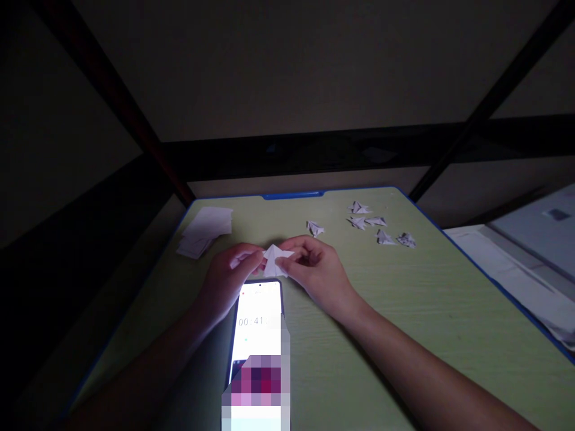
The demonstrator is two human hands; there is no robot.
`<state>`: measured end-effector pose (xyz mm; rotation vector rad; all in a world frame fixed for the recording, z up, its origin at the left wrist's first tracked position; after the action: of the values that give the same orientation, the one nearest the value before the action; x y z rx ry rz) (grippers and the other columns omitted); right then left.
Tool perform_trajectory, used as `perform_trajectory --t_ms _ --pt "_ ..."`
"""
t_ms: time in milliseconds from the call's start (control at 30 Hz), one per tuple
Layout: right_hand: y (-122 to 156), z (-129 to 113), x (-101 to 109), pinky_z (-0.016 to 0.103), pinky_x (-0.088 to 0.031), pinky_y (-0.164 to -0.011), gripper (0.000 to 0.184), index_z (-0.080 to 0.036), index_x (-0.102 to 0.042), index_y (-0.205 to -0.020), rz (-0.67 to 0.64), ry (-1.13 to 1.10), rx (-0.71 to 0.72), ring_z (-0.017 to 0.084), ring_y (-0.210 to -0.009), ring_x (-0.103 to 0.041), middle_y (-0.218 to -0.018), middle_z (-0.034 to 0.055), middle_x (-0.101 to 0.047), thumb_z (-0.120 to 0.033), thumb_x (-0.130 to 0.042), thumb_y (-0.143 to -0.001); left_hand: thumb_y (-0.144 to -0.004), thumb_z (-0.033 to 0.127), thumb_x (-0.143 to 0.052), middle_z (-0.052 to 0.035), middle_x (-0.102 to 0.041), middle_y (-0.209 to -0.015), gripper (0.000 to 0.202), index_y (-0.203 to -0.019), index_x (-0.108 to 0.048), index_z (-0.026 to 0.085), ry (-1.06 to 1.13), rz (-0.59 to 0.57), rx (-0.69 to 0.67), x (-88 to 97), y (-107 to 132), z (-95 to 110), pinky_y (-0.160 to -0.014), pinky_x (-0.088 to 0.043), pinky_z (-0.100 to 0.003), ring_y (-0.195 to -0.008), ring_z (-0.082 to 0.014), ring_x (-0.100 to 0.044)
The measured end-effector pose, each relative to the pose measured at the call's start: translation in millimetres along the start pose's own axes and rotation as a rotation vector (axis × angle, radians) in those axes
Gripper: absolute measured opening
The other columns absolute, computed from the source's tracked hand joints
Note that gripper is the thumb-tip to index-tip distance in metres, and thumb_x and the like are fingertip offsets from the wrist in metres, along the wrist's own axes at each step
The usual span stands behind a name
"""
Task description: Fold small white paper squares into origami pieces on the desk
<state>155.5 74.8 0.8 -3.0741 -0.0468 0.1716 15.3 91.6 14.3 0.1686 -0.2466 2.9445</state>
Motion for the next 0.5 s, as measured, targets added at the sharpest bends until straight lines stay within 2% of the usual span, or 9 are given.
perform_trajectory --t_ms 133,267,400,500 --pt "0.0 -1.6 1.5 0.024 -0.042 -0.051 0.022 -0.017 -0.061 -0.081 0.037 -0.020 -0.012 0.009 -0.054 -0.054 -0.061 -0.0037 -0.061 -0.022 -0.073 -0.063 -0.075 0.021 -0.056 -0.0011 -0.064 -0.062 0.010 -0.069 -0.062 0.015 0.003 0.002 -0.020 -0.4 1.2 2.0 -0.059 -0.050 -0.024 -0.059 -0.0115 -0.061" --pt "1.1 -4.6 1.9 0.023 -0.040 -0.049 0.020 -0.017 -0.060 -0.077 0.049 -0.010 0.000 0.008 -0.051 -0.052 -0.059 -0.0043 -0.059 -0.022 -0.073 -0.062 -0.072 0.023 -0.060 -0.0027 -0.067 -0.071 0.012 -0.081 -0.063 0.015 -0.009 -0.027 -0.026 -5.6 3.2 1.7 -0.060 -0.050 -0.025 -0.065 -0.0125 -0.062" --pt "1.7 -1.5 0.0 0.024 -0.042 -0.051 0.023 -0.019 -0.061 -0.082 0.023 -0.061 -0.012 0.009 -0.054 -0.054 -0.062 -0.0036 -0.062 -0.024 -0.073 -0.064 -0.072 0.023 -0.061 -0.0018 -0.064 -0.067 0.008 -0.073 -0.061 0.015 -0.066 -0.011 -0.059 -6.4 3.7 1.3 -0.057 -0.048 -0.025 -0.062 -0.0126 -0.059" --pt "1.8 2.4 0.4 0.024 -0.042 -0.051 0.018 -0.018 -0.064 -0.077 0.015 -0.053 -0.031 0.010 -0.054 -0.054 -0.063 -0.0022 -0.064 -0.025 -0.074 -0.064 -0.072 0.022 -0.060 -0.0016 -0.064 -0.067 0.006 -0.072 -0.060 0.016 -0.049 0.002 -0.068 -5.0 3.6 0.7 -0.058 -0.048 -0.026 -0.062 -0.0129 -0.059"
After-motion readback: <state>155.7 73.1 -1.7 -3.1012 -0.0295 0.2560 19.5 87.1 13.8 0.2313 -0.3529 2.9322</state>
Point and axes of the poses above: each hand's wrist, its own y-axis away from the middle knuckle, its own x-axis out of the back of the hand, z = x × y, the point moved 9 cm from there along -y, towards the middle knuckle
